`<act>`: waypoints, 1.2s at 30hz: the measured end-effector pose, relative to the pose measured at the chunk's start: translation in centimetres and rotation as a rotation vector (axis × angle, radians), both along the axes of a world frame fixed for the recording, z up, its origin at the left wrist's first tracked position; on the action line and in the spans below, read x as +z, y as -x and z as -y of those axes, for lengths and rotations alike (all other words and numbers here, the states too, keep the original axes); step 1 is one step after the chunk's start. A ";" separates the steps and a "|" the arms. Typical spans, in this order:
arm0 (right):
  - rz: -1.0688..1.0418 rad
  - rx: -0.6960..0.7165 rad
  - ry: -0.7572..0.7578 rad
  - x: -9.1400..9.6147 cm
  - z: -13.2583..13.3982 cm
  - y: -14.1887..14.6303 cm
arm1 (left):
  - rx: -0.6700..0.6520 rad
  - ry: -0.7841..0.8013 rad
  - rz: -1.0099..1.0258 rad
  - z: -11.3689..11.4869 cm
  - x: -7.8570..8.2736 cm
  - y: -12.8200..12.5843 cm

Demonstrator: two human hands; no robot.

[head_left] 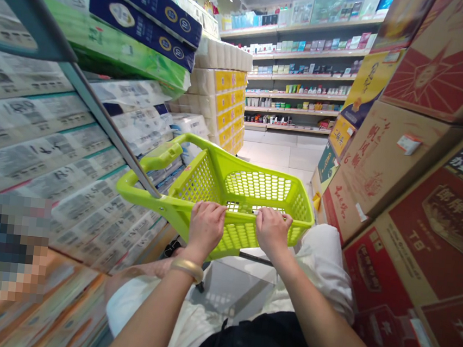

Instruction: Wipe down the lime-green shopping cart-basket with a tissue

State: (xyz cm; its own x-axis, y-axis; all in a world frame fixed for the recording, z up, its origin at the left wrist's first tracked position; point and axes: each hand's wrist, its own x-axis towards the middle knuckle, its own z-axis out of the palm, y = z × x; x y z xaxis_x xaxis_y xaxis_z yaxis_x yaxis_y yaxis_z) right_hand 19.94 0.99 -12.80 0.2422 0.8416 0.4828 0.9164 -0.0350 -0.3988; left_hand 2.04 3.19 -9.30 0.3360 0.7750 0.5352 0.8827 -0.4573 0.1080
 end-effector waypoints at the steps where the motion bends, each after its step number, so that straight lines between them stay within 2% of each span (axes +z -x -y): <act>1: -0.010 0.003 0.004 0.1 -0.1 0.4 | 0.004 0.000 0.003 0.0 0.0 -0.1; 6: -0.014 0.115 0.001 1.1 -0.7 4.0 | 0.003 0.002 0.001 0.3 0.1 -0.2; 9: -0.004 0.146 -0.007 1.2 -0.7 4.4 | -0.007 0.003 -0.017 0.2 0.1 0.1; 12: 0.019 0.120 -0.012 0.6 -0.4 2.6 | -0.016 -0.007 -0.022 0.1 0.1 0.4; 16: 0.020 -0.006 -0.008 -0.3 0.3 -1.0 | -0.026 -0.015 -0.005 0.0 0.1 0.4; 19: 0.006 -0.077 -0.002 -0.3 0.3 -1.8 | -0.015 -0.015 0.010 0.0 0.1 0.1; 21: 0.005 -0.060 0.000 -0.1 0.0 -0.7 | -0.007 -0.014 0.020 0.0 0.1 -0.1; 25: 0.003 0.066 -0.003 0.7 -0.7 2.9 | -0.010 -0.018 0.014 0.1 0.0 -0.2; 28: 0.000 0.108 -0.015 0.9 -0.9 3.9 | -0.020 -0.020 -0.002 0.1 0.0 0.1; 31: 0.017 0.079 -0.020 0.5 -0.5 2.2 | -0.040 -0.011 -0.010 -0.1 0.0 0.6; 36: 0.057 -0.077 -0.032 -0.6 0.3 -2.7 | -0.054 0.009 -0.015 -0.9 0.1 1.2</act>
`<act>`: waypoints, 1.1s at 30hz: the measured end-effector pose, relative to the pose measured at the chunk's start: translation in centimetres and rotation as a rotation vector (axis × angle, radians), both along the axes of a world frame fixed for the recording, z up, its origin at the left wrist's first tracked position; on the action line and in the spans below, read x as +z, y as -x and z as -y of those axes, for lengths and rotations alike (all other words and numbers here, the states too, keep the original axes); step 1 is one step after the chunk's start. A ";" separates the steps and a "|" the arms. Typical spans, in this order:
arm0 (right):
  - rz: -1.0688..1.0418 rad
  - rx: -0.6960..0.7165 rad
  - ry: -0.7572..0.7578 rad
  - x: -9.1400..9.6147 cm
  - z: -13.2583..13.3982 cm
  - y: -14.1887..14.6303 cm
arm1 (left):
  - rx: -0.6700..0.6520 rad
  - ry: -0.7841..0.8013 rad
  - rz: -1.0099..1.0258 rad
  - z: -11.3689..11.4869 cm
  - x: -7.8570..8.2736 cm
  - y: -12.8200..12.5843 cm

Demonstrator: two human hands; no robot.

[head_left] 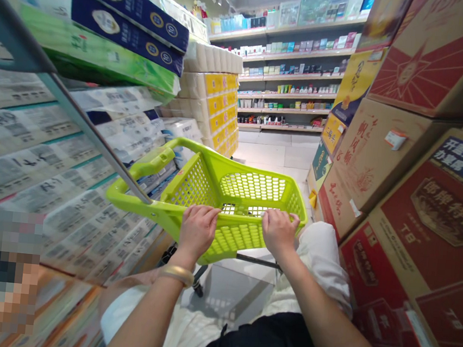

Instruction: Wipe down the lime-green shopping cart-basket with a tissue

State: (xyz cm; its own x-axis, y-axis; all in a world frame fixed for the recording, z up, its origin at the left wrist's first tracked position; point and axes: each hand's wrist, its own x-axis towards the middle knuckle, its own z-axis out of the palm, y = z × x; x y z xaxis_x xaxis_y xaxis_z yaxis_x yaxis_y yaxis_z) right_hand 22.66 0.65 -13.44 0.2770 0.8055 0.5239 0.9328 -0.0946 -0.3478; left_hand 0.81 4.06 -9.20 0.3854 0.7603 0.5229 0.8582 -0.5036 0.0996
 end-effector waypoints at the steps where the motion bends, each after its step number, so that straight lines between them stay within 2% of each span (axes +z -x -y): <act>1: 0.003 -0.024 -0.004 -0.1 0.1 -0.7 | -0.002 0.003 -0.006 -0.1 0.0 0.1; 5: 0.006 -0.057 -0.007 -0.4 0.1 -1.5 | 0.029 -0.031 -0.058 0.0 -0.2 -0.1; 8: -0.002 -0.045 -0.004 -0.5 0.2 -1.2 | 0.078 -0.071 -0.079 1.0 -1.0 -1.5; 13: -0.027 -0.026 -0.007 -0.3 0.4 -0.3 | -0.109 0.039 -0.114 2.6 -2.4 -5.3; 16: -0.030 0.034 0.005 0.2 0.0 1.2 | -0.112 0.082 -0.115 2.5 -2.6 -6.7; 21: -0.026 0.124 0.016 0.5 -0.6 3.2 | -0.110 0.081 -0.077 2.0 -2.8 -6.7; 24: -0.012 0.097 -0.001 -0.1 -0.1 1.7 | -0.132 0.079 -0.071 1.9 -3.2 -6.3; 29: -0.019 -0.029 -0.041 -1.2 1.3 -1.9 | -0.120 0.079 -0.063 2.2 -3.4 -6.3; 33: -0.017 -0.022 -0.035 -0.9 1.1 -0.5 | -0.107 0.093 -0.052 2.5 -3.3 -6.6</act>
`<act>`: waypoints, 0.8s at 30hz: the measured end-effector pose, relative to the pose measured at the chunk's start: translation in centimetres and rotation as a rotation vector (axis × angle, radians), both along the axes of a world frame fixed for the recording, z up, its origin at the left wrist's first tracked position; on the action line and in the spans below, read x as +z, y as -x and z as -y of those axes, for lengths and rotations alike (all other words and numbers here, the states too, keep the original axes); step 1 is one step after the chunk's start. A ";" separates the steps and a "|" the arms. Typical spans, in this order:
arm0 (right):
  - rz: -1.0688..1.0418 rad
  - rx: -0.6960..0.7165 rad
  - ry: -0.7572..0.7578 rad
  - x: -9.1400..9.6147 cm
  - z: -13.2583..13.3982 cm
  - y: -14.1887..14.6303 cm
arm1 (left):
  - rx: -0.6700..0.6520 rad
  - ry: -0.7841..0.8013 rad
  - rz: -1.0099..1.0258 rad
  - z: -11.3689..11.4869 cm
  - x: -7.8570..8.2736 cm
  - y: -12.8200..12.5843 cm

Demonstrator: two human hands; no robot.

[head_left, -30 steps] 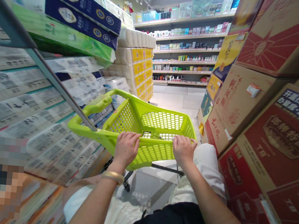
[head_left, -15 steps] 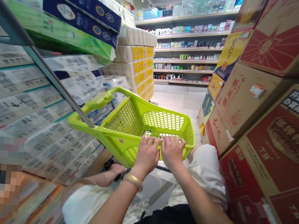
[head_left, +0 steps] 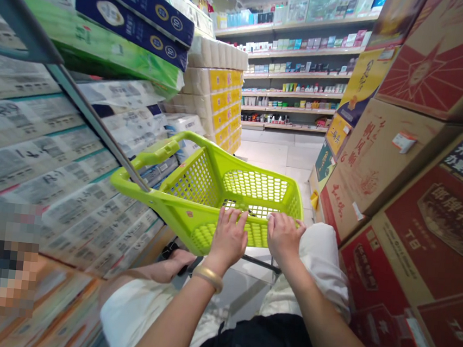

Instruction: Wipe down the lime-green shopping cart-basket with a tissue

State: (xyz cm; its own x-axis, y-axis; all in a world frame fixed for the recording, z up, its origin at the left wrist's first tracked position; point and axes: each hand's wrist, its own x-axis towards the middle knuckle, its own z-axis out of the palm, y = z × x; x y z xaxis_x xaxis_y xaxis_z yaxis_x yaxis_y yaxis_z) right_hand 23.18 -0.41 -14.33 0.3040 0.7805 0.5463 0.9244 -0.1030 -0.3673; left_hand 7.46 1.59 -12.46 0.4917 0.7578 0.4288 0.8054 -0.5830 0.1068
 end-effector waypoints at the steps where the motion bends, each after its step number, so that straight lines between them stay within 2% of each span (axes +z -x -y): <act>1: -0.001 0.028 0.003 0.2 -0.2 0.9 | 0.001 0.006 0.003 0.1 0.0 0.0; 4: -0.009 0.123 0.018 1.0 -0.9 3.3 | -0.008 0.026 0.015 0.3 0.1 0.3; 7: -0.014 0.173 0.027 1.2 -1.0 4.0 | -0.023 0.033 0.020 0.3 0.0 0.8; 14: 0.021 0.100 0.010 0.1 0.5 0.3 | -0.037 0.014 0.030 0.2 -0.2 1.2; 17: 0.006 0.067 0.007 -0.1 0.7 -0.2 | -0.031 0.028 0.041 0.5 -0.3 1.0; 20: 0.002 0.075 0.001 0.2 0.4 1.0 | -0.015 0.032 0.053 0.7 -0.4 0.8; 24: 0.017 0.158 0.009 0.9 -0.2 3.4 | 0.000 0.034 0.051 0.9 -0.7 1.1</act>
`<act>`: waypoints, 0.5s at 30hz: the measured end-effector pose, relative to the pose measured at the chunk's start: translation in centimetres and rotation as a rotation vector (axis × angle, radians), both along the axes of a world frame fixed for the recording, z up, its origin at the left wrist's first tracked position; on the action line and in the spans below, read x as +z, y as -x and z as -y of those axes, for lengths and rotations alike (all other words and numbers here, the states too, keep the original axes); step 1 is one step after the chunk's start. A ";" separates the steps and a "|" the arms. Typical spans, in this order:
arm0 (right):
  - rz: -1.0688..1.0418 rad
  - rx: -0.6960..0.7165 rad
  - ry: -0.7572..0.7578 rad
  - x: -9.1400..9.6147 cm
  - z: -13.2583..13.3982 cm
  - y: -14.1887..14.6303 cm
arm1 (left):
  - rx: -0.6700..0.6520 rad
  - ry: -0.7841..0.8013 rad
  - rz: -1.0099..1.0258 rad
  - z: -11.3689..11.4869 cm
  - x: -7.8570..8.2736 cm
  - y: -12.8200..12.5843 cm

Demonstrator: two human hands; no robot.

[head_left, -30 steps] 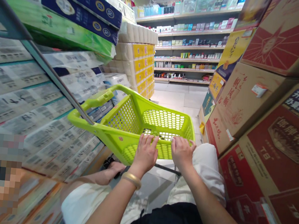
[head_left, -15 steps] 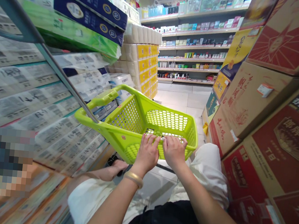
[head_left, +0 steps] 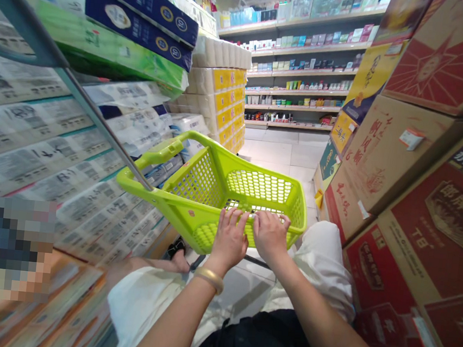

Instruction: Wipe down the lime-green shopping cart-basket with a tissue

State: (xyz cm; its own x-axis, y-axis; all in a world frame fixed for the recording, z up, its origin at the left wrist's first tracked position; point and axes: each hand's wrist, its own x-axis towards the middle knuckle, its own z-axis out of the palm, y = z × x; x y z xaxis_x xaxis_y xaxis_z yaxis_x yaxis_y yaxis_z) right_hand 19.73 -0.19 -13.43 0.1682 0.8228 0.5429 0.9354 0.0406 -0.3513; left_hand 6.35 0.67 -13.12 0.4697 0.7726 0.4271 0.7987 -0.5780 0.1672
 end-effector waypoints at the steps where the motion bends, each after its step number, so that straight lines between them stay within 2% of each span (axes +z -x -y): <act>1: 0.002 0.017 0.005 0.1 -0.1 0.4 | 0.001 0.000 -0.003 0.0 0.0 0.1; 6: -0.006 0.043 0.003 0.0 0.2 -0.2 | -0.006 -0.006 -0.021 -0.2 0.0 0.6; 12: -0.006 -0.050 -0.014 -1.3 1.6 -3.9 | -0.004 -0.015 -0.032 -0.2 0.0 0.5; 15: -0.010 -0.093 -0.034 -1.6 1.9 -4.4 | -0.003 -0.017 -0.023 -0.1 0.0 0.5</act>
